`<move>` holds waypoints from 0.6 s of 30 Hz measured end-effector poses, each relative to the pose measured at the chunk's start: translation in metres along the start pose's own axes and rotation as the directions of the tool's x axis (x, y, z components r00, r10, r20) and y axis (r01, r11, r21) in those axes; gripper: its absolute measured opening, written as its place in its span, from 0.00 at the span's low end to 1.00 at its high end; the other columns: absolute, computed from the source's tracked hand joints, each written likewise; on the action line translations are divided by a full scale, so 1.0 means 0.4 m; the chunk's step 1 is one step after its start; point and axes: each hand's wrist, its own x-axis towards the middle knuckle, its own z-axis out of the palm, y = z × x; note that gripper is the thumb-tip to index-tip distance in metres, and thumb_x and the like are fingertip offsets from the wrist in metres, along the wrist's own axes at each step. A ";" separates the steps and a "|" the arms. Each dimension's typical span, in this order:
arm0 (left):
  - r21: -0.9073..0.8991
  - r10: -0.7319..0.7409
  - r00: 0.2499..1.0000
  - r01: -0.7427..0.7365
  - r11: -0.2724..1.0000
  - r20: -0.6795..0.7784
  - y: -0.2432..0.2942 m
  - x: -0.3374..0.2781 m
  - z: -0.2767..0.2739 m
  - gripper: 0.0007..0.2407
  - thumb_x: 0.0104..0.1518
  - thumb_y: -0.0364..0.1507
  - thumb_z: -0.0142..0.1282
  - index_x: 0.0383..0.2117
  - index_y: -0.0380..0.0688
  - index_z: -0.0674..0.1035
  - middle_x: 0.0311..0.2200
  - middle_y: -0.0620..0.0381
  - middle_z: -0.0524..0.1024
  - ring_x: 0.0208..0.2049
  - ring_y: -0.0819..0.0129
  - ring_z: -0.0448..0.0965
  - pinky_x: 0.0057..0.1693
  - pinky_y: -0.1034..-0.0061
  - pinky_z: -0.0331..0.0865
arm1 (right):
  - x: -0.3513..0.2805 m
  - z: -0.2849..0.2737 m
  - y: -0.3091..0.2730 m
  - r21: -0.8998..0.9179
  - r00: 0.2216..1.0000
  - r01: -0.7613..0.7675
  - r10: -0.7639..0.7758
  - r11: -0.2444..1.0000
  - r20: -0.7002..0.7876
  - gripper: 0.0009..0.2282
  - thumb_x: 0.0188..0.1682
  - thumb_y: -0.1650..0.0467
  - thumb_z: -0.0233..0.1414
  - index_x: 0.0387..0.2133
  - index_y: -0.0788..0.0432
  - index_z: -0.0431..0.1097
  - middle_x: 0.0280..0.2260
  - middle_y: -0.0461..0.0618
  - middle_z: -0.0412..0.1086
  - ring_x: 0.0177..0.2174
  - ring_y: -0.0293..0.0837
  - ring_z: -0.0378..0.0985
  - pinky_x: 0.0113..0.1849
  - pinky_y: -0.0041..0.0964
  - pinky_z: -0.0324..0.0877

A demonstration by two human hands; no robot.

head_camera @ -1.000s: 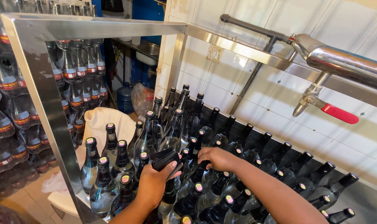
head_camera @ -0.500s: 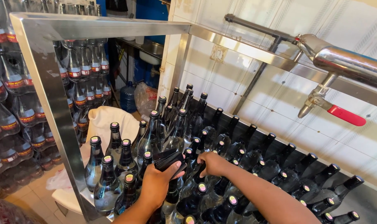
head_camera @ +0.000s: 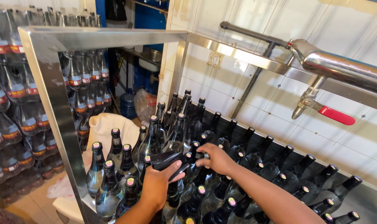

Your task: Systematically applying black plastic seals to the tops of glass bottles arranged in a metal crate.

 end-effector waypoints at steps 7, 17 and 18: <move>0.066 -0.013 0.990 0.004 0.998 0.140 -0.009 -0.010 0.016 0.13 0.54 0.20 0.69 0.45 0.24 0.89 0.41 0.37 0.89 0.44 0.47 0.88 0.50 0.46 0.88 | -0.139 -0.010 -0.242 0.562 0.960 0.279 -0.220 0.779 -0.172 0.12 0.44 0.70 0.73 0.37 0.55 0.78 0.37 0.47 0.81 0.31 0.39 0.84 0.37 0.36 0.82; 0.105 -0.098 0.965 0.075 0.992 0.242 -0.014 -0.022 0.015 0.15 0.57 0.14 0.59 0.51 0.20 0.83 0.44 0.33 0.87 0.47 0.44 0.87 0.60 0.40 0.86 | -0.190 -0.028 -0.221 0.351 0.913 0.269 -0.121 0.897 -0.391 0.05 0.53 0.67 0.63 0.37 0.55 0.83 0.29 0.47 0.84 0.29 0.39 0.86 0.37 0.39 0.91; 0.094 -0.075 0.964 0.053 0.994 0.254 -0.022 -0.018 0.011 0.15 0.58 0.15 0.59 0.51 0.20 0.84 0.44 0.34 0.87 0.46 0.47 0.86 0.60 0.42 0.87 | -0.193 -0.026 -0.220 0.410 0.918 0.211 -0.036 0.887 -0.395 0.07 0.52 0.70 0.65 0.42 0.56 0.79 0.27 0.47 0.82 0.29 0.39 0.86 0.40 0.40 0.94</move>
